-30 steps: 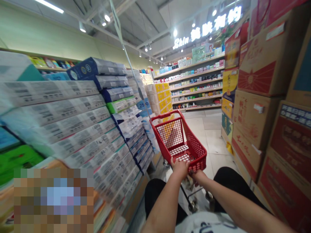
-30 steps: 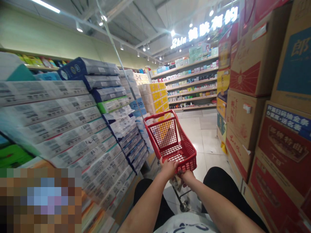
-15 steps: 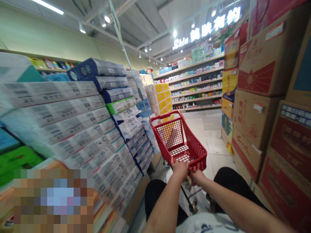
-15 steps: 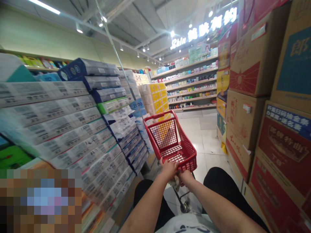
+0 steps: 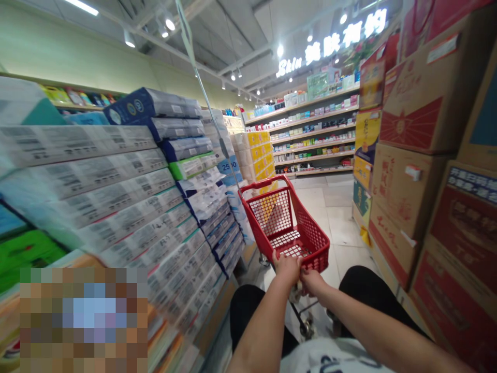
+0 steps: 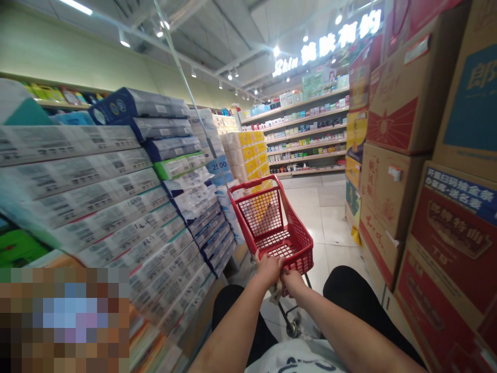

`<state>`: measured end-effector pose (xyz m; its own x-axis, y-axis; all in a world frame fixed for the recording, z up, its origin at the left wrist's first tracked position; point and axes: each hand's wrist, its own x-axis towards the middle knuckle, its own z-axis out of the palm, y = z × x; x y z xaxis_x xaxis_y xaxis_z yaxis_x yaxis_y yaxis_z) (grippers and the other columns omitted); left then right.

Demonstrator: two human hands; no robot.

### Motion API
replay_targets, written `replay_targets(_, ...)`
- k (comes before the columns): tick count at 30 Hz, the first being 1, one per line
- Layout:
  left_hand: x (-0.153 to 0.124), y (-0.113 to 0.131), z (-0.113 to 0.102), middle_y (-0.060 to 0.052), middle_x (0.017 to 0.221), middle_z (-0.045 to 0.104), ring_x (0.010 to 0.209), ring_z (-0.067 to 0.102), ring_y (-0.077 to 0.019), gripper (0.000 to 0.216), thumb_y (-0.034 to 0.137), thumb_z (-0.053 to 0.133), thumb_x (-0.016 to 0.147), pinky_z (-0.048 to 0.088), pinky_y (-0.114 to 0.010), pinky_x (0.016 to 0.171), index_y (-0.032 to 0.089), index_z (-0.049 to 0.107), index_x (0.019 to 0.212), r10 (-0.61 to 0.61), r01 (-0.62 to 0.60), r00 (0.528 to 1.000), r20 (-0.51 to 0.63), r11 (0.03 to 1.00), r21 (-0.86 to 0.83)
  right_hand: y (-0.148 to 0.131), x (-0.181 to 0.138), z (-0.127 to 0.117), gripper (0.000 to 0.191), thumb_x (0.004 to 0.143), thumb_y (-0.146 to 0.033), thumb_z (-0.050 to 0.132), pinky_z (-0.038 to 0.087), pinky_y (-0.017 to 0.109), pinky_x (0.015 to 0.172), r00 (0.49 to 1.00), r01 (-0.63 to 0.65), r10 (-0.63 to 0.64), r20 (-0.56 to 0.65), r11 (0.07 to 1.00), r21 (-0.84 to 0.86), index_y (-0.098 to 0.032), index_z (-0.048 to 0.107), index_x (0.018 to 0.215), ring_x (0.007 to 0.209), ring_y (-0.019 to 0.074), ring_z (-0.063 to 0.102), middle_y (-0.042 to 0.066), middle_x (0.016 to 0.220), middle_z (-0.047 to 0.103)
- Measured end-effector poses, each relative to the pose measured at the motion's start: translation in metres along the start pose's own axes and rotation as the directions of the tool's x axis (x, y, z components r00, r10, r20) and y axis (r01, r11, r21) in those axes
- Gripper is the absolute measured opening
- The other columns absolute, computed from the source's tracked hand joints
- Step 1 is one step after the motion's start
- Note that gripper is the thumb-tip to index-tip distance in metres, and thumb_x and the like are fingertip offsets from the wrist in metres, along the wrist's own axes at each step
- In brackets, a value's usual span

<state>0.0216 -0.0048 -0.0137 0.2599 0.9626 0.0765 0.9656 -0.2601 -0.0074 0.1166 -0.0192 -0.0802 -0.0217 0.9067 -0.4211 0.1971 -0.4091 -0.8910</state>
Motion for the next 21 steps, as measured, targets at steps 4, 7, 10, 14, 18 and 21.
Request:
replay_targets(4,-0.002,0.000,-0.002,0.000,0.099,0.070,0.107,0.051,-0.0258,0.053,0.042,0.017,0.097,0.006,-0.058,0.107,0.031,0.068,0.099,0.036,-0.036,0.999,0.015,0.999,0.003,-0.010,-0.010,0.003,0.026,0.089,-0.031,0.039,0.030,0.018,0.037,1.000,0.025,-0.026,0.017,0.999,0.046,-0.016,0.053,0.071,0.037,0.0099,0.051,-0.001,0.046,0.051)
replay_targets(7,0.000,-0.001,0.002,-0.001,0.097,0.071,0.106,0.052,-0.0249,0.054,0.043,0.017,0.097,0.006,-0.056,0.108,0.029,0.069,0.097,0.020,-0.020,1.000,-0.015,1.000,-0.009,-0.013,-0.013,-0.001,0.028,0.090,-0.034,0.038,0.032,0.018,0.039,0.999,-0.034,0.035,-0.014,0.998,0.059,-0.017,0.053,0.074,0.038,0.0089,0.051,-0.002,0.051,0.053)
replay_targets(10,0.002,-0.002,0.006,-0.001,0.096,0.071,0.106,0.053,-0.0236,0.055,0.045,0.017,0.097,0.006,-0.055,0.109,0.030,0.070,0.096,-0.010,0.010,0.999,-0.034,1.000,-0.013,-0.013,-0.012,-0.004,0.026,0.088,-0.037,0.040,0.032,0.019,0.039,0.997,-0.044,0.051,-0.051,0.992,0.122,-0.018,0.052,0.074,0.037,0.0084,0.049,-0.003,0.052,0.052)
replay_targets(14,0.002,-0.001,0.005,-0.001,0.099,0.070,0.108,0.052,-0.0241,0.051,0.044,0.019,0.096,0.006,-0.056,0.108,0.032,0.069,0.099,0.014,-0.014,1.000,0.000,1.000,-0.001,-0.010,-0.009,-0.009,0.022,0.086,-0.036,0.044,0.033,0.020,0.041,0.991,-0.029,0.054,-0.124,0.981,0.193,-0.019,0.052,0.076,0.039,0.0081,0.047,-0.003,0.055,0.052)
replay_targets(18,0.001,0.000,0.002,-0.002,0.098,0.070,0.108,0.053,-0.0245,0.054,0.044,0.017,0.096,0.007,-0.056,0.108,0.031,0.069,0.097,0.000,0.000,1.000,0.001,1.000,-0.008,-0.010,-0.010,-0.012,0.023,0.085,-0.035,0.042,0.033,0.020,0.041,0.994,-0.034,0.052,-0.100,0.985,0.171,-0.019,0.053,0.075,0.041,0.0091,0.048,-0.001,0.057,0.055)
replay_targets(21,0.001,0.000,0.002,-0.003,0.096,0.071,0.107,0.053,-0.0240,0.053,0.044,0.019,0.096,0.007,-0.055,0.108,0.031,0.070,0.095,-0.005,0.005,1.000,-0.008,1.000,-0.021,-0.010,-0.010,-0.012,0.020,0.085,-0.033,0.042,0.032,0.021,0.040,0.994,0.007,0.012,-0.111,0.985,0.171,-0.019,0.053,0.076,0.041,0.0098,0.049,-0.001,0.057,0.054)
